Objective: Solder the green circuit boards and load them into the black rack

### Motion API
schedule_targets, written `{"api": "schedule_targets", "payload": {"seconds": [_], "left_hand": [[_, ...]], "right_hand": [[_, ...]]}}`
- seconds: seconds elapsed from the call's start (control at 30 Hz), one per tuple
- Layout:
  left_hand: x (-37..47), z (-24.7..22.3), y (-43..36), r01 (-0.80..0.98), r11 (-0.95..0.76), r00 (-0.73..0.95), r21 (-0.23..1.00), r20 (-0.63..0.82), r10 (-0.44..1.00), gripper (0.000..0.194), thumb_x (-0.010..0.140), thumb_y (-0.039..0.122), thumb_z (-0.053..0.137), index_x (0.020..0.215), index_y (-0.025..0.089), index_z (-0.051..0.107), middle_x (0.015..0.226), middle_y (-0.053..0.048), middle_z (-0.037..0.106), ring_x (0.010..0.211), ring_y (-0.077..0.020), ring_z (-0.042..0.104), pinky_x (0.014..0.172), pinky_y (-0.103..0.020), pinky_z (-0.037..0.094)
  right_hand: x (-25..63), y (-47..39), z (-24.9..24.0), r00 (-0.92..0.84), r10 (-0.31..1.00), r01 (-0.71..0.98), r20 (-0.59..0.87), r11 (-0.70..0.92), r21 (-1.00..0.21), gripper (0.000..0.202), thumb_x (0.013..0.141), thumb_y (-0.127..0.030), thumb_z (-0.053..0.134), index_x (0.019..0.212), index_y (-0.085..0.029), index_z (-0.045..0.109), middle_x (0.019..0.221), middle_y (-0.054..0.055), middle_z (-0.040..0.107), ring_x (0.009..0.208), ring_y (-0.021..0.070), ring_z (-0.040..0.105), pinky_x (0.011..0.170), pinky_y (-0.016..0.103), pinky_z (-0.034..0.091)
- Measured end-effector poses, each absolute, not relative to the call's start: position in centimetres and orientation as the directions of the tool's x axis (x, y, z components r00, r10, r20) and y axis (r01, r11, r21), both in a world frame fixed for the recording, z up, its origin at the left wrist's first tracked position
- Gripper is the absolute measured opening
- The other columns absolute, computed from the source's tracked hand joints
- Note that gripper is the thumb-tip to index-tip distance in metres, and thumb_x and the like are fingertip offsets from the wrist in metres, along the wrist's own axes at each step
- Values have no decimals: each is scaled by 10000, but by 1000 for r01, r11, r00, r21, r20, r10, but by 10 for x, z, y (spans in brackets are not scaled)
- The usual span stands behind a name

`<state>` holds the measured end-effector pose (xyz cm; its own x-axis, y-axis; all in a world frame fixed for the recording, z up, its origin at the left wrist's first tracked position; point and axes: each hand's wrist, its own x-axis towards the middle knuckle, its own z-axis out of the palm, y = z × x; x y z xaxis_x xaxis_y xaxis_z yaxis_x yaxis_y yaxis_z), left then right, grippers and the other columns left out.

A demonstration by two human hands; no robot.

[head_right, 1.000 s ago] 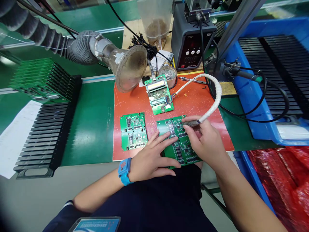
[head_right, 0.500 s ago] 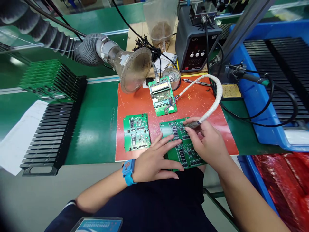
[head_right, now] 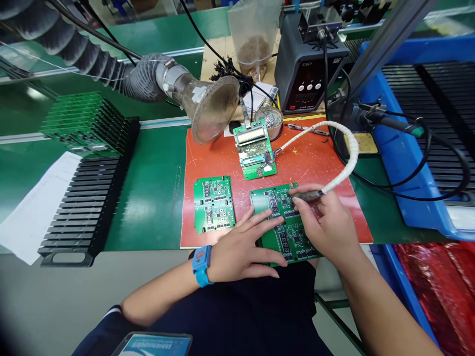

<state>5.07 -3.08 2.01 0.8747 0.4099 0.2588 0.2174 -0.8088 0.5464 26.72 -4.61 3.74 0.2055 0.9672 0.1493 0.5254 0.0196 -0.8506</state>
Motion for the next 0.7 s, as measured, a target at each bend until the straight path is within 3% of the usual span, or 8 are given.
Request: {"api": "schedule_targets", "payload": {"seconds": [0.57,0.7], "left_hand": [[51,21,-31,218,-800,870,559,259,419,320,915,530,531,1097,335,708,1502,-103,374,1460,-312,217,1174,-586,167],[51,19,-32,224,-796,868,562,256,425,312,915,531,535,1095,342,707,1506,-90,368,1458,-310,223,1176,-586,162]], "right_hand": [[270,-44,42,139,976,605,170,52,-795,207,900,-350,579,1067,-226,583,970,63,683,802,195,669,748,348,563],[269,-41,48,130,980,662,151,27,-749,177,881,-340,579,1006,-219,614,905,65,695,764,206,676,698,343,569]]}}
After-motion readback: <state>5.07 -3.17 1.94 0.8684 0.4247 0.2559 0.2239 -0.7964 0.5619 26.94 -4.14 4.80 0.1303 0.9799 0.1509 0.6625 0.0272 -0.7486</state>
